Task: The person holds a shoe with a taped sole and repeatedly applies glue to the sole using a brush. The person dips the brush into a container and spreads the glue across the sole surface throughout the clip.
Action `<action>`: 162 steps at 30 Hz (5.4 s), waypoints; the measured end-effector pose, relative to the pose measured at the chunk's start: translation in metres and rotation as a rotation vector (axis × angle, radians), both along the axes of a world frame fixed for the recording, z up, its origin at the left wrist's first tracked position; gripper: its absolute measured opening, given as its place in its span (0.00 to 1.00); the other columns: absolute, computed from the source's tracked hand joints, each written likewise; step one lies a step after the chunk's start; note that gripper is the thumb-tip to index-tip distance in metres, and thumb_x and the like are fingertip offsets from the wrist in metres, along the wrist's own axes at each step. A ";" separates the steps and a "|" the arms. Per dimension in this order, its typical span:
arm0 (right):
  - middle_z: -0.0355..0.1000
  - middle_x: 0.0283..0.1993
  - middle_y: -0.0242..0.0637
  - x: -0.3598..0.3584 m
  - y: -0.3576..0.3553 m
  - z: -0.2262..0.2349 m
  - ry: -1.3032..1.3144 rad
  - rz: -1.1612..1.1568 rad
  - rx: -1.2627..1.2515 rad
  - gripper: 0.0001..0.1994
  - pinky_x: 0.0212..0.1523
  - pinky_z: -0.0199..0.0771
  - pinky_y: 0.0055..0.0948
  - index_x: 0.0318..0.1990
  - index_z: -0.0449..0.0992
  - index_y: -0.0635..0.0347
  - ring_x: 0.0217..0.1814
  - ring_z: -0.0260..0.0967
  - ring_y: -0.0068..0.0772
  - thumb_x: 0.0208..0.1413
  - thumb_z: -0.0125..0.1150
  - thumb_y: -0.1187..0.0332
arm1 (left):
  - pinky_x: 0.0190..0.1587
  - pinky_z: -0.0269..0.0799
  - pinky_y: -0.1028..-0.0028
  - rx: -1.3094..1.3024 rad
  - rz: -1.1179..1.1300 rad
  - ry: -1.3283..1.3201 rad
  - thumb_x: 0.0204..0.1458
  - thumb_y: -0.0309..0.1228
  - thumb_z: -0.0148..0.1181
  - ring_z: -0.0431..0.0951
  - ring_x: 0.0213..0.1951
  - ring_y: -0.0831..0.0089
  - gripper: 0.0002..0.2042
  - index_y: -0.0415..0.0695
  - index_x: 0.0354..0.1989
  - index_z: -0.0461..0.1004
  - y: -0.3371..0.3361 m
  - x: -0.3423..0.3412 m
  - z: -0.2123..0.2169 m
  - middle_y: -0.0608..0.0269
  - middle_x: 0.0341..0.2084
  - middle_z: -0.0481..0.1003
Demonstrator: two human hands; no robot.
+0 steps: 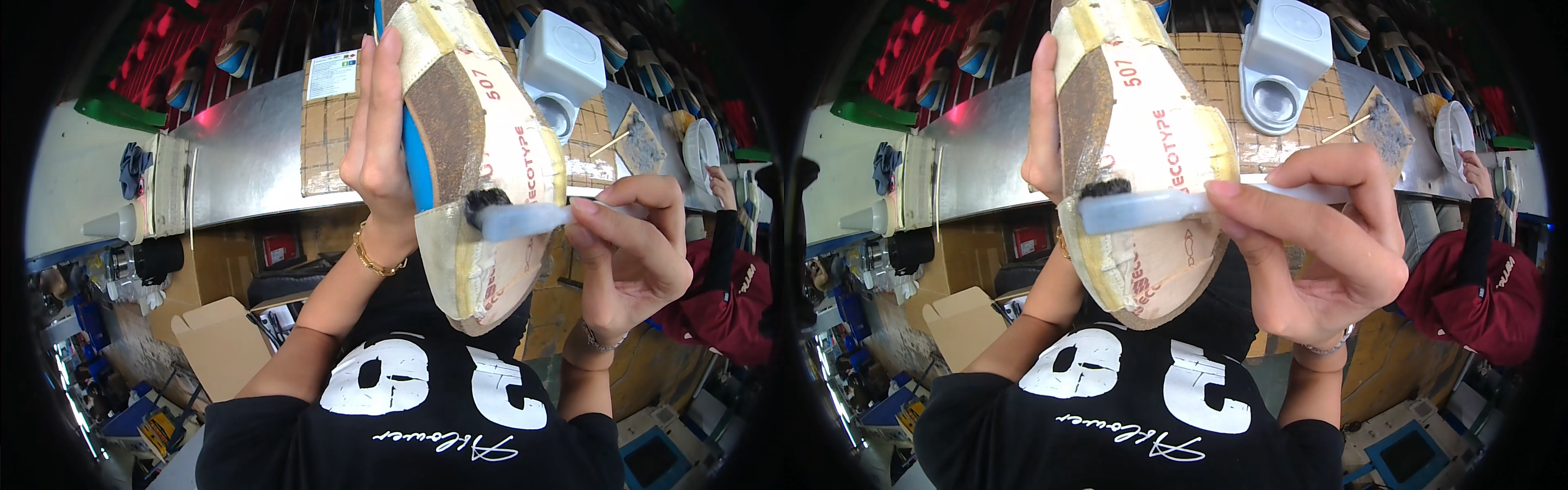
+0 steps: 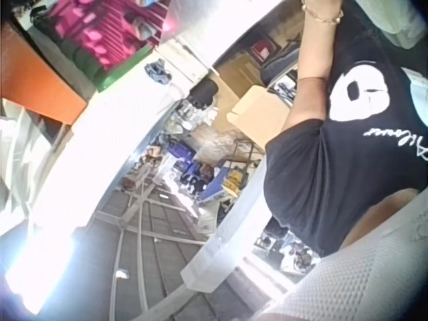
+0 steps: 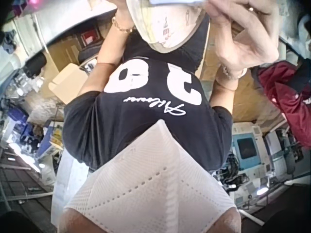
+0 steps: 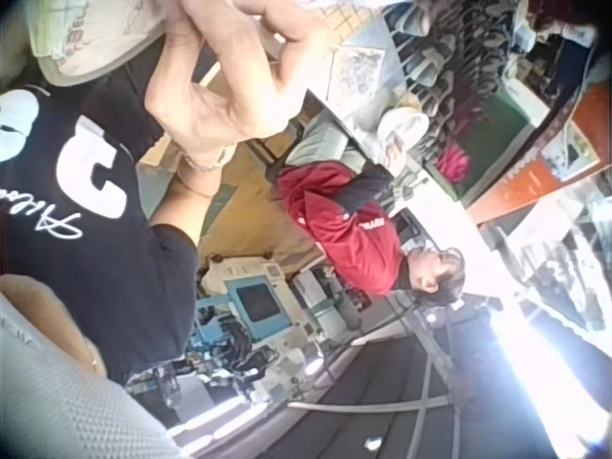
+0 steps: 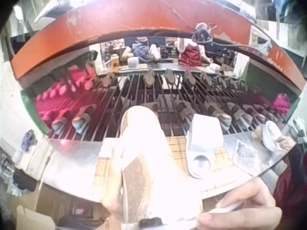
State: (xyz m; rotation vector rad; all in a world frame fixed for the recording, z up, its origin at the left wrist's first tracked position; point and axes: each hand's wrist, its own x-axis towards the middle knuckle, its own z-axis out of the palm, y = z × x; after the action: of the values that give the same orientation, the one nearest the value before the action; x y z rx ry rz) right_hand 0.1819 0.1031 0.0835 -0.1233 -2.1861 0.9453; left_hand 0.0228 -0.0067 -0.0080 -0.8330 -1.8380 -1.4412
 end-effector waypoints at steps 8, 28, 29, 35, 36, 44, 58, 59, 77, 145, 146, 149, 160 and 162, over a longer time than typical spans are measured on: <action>0.70 0.37 0.40 0.003 0.007 -0.003 -0.005 0.070 -0.005 0.13 0.39 0.58 0.25 0.33 0.85 0.60 0.38 0.63 0.31 0.34 0.73 0.76 | 0.49 0.80 0.63 0.015 -0.078 -0.052 0.44 0.33 0.75 0.76 0.57 0.45 0.35 0.25 0.59 0.69 -0.001 0.006 0.009 0.37 0.56 0.73; 0.68 0.32 0.36 0.009 0.011 -0.004 0.032 0.226 0.046 0.10 0.36 0.56 0.31 0.29 0.85 0.50 0.34 0.62 0.32 0.32 0.74 0.69 | 0.48 0.79 0.63 -0.120 -0.241 -0.170 0.41 0.31 0.74 0.81 0.51 0.48 0.39 0.31 0.64 0.66 -0.016 0.006 0.010 0.32 0.54 0.73; 0.68 0.32 0.36 0.010 0.012 -0.004 0.029 0.251 0.029 0.10 0.36 0.56 0.30 0.29 0.85 0.52 0.34 0.62 0.32 0.33 0.74 0.68 | 0.49 0.79 0.63 -0.134 -0.240 -0.215 0.41 0.31 0.74 0.80 0.51 0.48 0.39 0.31 0.64 0.66 -0.018 0.008 0.010 0.32 0.54 0.73; 0.71 0.29 0.34 0.008 -0.007 0.003 -0.051 0.001 -0.066 0.15 0.29 0.61 0.22 0.34 0.87 0.58 0.29 0.65 0.24 0.32 0.72 0.78 | 0.50 0.79 0.62 -0.170 -0.224 -0.284 0.40 0.30 0.75 0.80 0.51 0.47 0.40 0.32 0.64 0.65 -0.017 -0.001 0.000 0.32 0.54 0.73; 0.71 0.30 0.34 0.009 -0.010 0.000 -0.041 -0.056 -0.030 0.14 0.29 0.61 0.22 0.35 0.87 0.60 0.29 0.65 0.23 0.34 0.71 0.79 | 0.50 0.79 0.62 -0.177 -0.205 -0.264 0.39 0.30 0.75 0.80 0.51 0.47 0.41 0.32 0.65 0.65 -0.017 -0.002 -0.002 0.31 0.54 0.73; 0.70 0.32 0.28 0.021 -0.033 0.002 0.006 -0.295 0.423 0.21 0.35 0.60 0.29 0.36 0.88 0.41 0.30 0.66 0.26 0.28 0.78 0.76 | 0.49 0.80 0.61 -0.190 -0.087 -0.157 0.39 0.30 0.76 0.80 0.51 0.46 0.42 0.34 0.66 0.64 -0.016 -0.008 -0.009 0.30 0.55 0.72; 0.70 0.33 0.26 0.000 -0.013 -0.011 0.060 -0.029 0.137 0.21 0.35 0.61 0.26 0.33 0.89 0.40 0.32 0.66 0.25 0.24 0.75 0.75 | 0.40 0.81 0.73 -0.017 -0.352 -0.471 0.45 0.24 0.69 0.84 0.40 0.71 0.35 0.44 0.66 0.68 -0.018 -0.015 -0.020 0.51 0.46 0.81; 0.70 0.33 0.27 0.003 -0.013 -0.009 0.013 0.055 0.087 0.21 0.36 0.62 0.25 0.33 0.89 0.41 0.32 0.66 0.25 0.25 0.74 0.76 | 0.38 0.81 0.74 0.005 -0.388 -0.504 0.46 0.25 0.69 0.84 0.37 0.73 0.34 0.44 0.66 0.68 -0.018 -0.014 -0.021 0.52 0.44 0.82; 0.71 0.32 0.29 0.003 0.017 -0.022 -0.037 0.209 -0.106 0.16 0.28 0.60 0.19 0.32 0.89 0.45 0.29 0.65 0.21 0.33 0.73 0.78 | 0.50 0.81 0.73 0.592 -1.151 -1.172 0.54 0.49 0.63 0.81 0.49 0.68 0.42 0.36 0.71 0.53 -0.020 -0.008 -0.019 0.45 0.55 0.74; 0.71 0.37 0.37 -0.021 0.047 0.004 0.192 -0.078 0.212 0.12 0.42 0.62 0.22 0.38 0.84 0.66 0.39 0.66 0.26 0.43 0.69 0.84 | 0.47 0.76 0.72 0.123 -1.150 -1.078 0.44 0.67 0.61 0.80 0.43 0.70 0.45 0.29 0.52 0.72 -0.016 0.030 0.009 0.53 0.41 0.80; 0.71 0.37 0.37 -0.018 0.047 0.003 0.187 -0.053 0.208 0.13 0.41 0.63 0.22 0.38 0.84 0.65 0.39 0.66 0.26 0.42 0.70 0.84 | 0.47 0.76 0.72 0.126 -1.146 -1.081 0.44 0.67 0.61 0.80 0.43 0.70 0.45 0.29 0.51 0.72 -0.017 0.030 0.010 0.53 0.41 0.80; 0.71 0.38 0.39 -0.015 0.049 0.002 0.180 -0.007 0.217 0.14 0.39 0.63 0.22 0.38 0.85 0.65 0.38 0.65 0.26 0.41 0.70 0.85 | 0.47 0.75 0.72 0.129 -1.142 -1.086 0.44 0.66 0.61 0.80 0.43 0.70 0.45 0.29 0.51 0.72 -0.018 0.032 0.013 0.53 0.41 0.80; 0.70 0.40 0.40 -0.005 0.047 0.008 0.146 0.055 0.212 0.15 0.41 0.61 0.25 0.37 0.85 0.62 0.39 0.64 0.29 0.37 0.72 0.83 | 0.48 0.74 0.73 0.184 -1.221 -1.106 0.48 0.65 0.57 0.79 0.45 0.70 0.44 0.29 0.55 0.70 -0.017 0.040 0.017 0.52 0.44 0.79; 0.70 0.41 0.41 -0.003 0.049 0.007 0.150 0.083 0.198 0.16 0.43 0.61 0.26 0.37 0.85 0.62 0.40 0.64 0.31 0.35 0.72 0.83 | 0.49 0.74 0.73 0.184 -1.240 -1.141 0.49 0.65 0.56 0.79 0.46 0.70 0.44 0.29 0.55 0.70 -0.017 0.039 0.021 0.51 0.45 0.78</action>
State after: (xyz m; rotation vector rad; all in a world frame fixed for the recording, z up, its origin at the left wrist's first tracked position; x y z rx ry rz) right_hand 0.1788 0.1516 0.0905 0.1291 -2.1447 0.7514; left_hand 0.0621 -0.0239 0.0131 -1.2765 -1.7947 -3.3345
